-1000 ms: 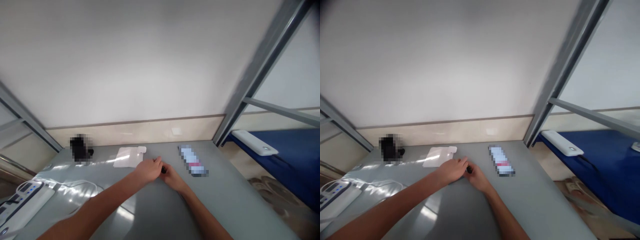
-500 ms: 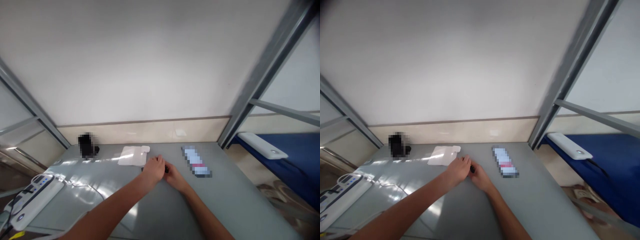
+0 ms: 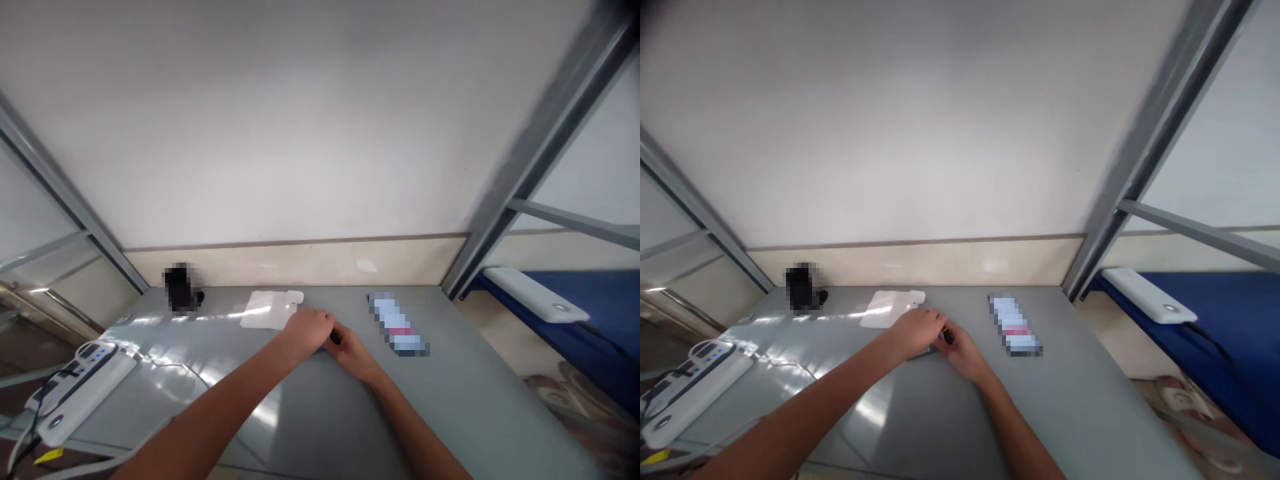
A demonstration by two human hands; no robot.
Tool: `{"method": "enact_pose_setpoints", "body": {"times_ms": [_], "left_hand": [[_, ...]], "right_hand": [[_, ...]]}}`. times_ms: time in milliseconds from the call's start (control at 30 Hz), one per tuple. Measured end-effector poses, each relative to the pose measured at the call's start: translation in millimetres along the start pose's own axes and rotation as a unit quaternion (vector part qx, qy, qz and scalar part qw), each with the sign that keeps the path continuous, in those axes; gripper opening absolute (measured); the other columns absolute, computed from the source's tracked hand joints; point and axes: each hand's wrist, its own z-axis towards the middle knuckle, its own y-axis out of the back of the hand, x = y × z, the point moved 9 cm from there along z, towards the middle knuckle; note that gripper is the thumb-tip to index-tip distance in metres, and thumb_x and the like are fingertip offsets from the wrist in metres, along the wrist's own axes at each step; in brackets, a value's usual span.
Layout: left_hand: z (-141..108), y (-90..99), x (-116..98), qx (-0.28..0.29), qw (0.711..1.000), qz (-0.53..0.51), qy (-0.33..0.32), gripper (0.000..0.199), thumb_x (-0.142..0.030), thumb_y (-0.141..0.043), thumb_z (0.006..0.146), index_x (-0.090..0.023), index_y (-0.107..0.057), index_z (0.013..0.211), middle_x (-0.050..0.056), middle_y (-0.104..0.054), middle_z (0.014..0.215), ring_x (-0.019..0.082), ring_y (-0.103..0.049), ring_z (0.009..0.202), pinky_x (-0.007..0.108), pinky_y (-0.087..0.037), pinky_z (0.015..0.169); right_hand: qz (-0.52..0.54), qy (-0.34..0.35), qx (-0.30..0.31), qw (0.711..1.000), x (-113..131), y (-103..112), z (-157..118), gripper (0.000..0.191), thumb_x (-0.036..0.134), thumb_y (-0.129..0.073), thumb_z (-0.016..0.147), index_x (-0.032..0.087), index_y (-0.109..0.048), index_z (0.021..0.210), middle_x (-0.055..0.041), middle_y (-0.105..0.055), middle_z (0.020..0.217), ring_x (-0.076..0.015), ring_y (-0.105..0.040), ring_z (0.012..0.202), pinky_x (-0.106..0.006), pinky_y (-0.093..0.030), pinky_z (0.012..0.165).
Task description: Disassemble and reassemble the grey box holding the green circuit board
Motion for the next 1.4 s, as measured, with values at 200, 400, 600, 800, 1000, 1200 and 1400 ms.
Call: {"method": "enact_pose_setpoints", "body": {"times_ms": [200,400,600,800,1000,1200,1400], "left_hand": [[-5.2,-1.2,2.7,0.017,0.999,-0.001,-0.028,0.039,-0.007,-0.078,0.079,-0.016,-0.064,0.114,0.012,-0.076,0.109,0.028,-0.076,0.093,0.034,-0.056,0.081],[0.4,-3.7,-1.5,0.001,1.000,-0.010,-0.016,0.031,-0.004,-0.070,0.084,-0.012,-0.067,0.113,0.016,-0.077,0.107,0.032,-0.076,0.095,0.038,-0.056,0.082],[5.9,-10.2,-2.7,-0.022,0.999,-0.035,0.009,0.023,-0.001,-0.070,0.080,-0.011,-0.071,0.101,0.018,-0.078,0.101,0.033,-0.075,0.096,0.039,-0.054,0.083],[-7.3,-8.7,44.4,-0.053,0.991,-0.103,0.075,0.018,-0.024,-0.058,0.097,-0.020,-0.069,0.083,0.006,-0.075,0.081,0.023,-0.071,0.079,0.030,-0.047,0.071],[-45.1,-31.2,147.9,-0.083,0.957,-0.142,0.240,0.034,-0.026,-0.037,0.104,-0.019,-0.067,0.089,0.004,-0.073,0.083,0.021,-0.068,0.076,0.027,-0.041,0.064],[-70.7,-75.2,185.8,-0.083,0.943,-0.128,0.296,0.025,-0.024,-0.045,0.102,-0.019,-0.066,0.090,0.012,-0.074,0.099,0.027,-0.071,0.092,0.036,-0.048,0.087],[-89.3,-64.1,152.0,-0.176,0.932,-0.173,0.266,0.037,-0.036,-0.034,0.109,-0.021,-0.067,0.119,0.013,-0.070,0.124,0.029,-0.068,0.113,0.043,-0.047,0.104]], "right_hand": [[-0.005,-0.001,0.007,1.000,-2.1,-0.4,-0.4,0.041,0.046,-0.070,0.091,0.020,-0.071,0.122,-0.0115,-0.078,0.122,-0.0335,-0.069,0.118,-0.050,-0.052,0.106],[-0.016,-0.003,0.007,1.000,-6.8,-0.1,0.1,0.036,0.044,-0.068,0.091,0.019,-0.071,0.118,-0.0116,-0.078,0.120,-0.0324,-0.070,0.113,-0.048,-0.054,0.101],[-0.023,-0.006,0.010,1.000,-5.7,0.1,-0.4,0.031,0.043,-0.067,0.091,0.019,-0.070,0.110,-0.0094,-0.077,0.110,-0.0294,-0.069,0.103,-0.043,-0.054,0.094],[-0.033,-0.014,0.015,0.999,-8.2,1.3,-0.5,0.031,0.047,-0.068,0.090,0.020,-0.069,0.105,-0.0059,-0.075,0.101,-0.0264,-0.067,0.094,-0.039,-0.051,0.089],[-0.042,-0.022,0.015,0.999,-14.3,2.6,0.2,0.036,0.052,-0.068,0.089,0.020,-0.069,0.106,-0.0062,-0.073,0.097,-0.0265,-0.066,0.090,-0.040,-0.051,0.087],[-0.043,-0.033,0.018,0.998,-17.0,2.6,-1.0,0.039,0.056,-0.067,0.089,0.021,-0.068,0.107,-0.0054,-0.072,0.097,-0.0263,-0.065,0.091,-0.039,-0.051,0.087],[-0.046,-0.048,0.009,0.998,-16.4,6.9,-1.5,0.039,0.053,-0.068,0.090,0.020,-0.069,0.110,-0.0058,-0.072,0.100,-0.0264,-0.065,0.094,-0.039,-0.051,0.088]]}}
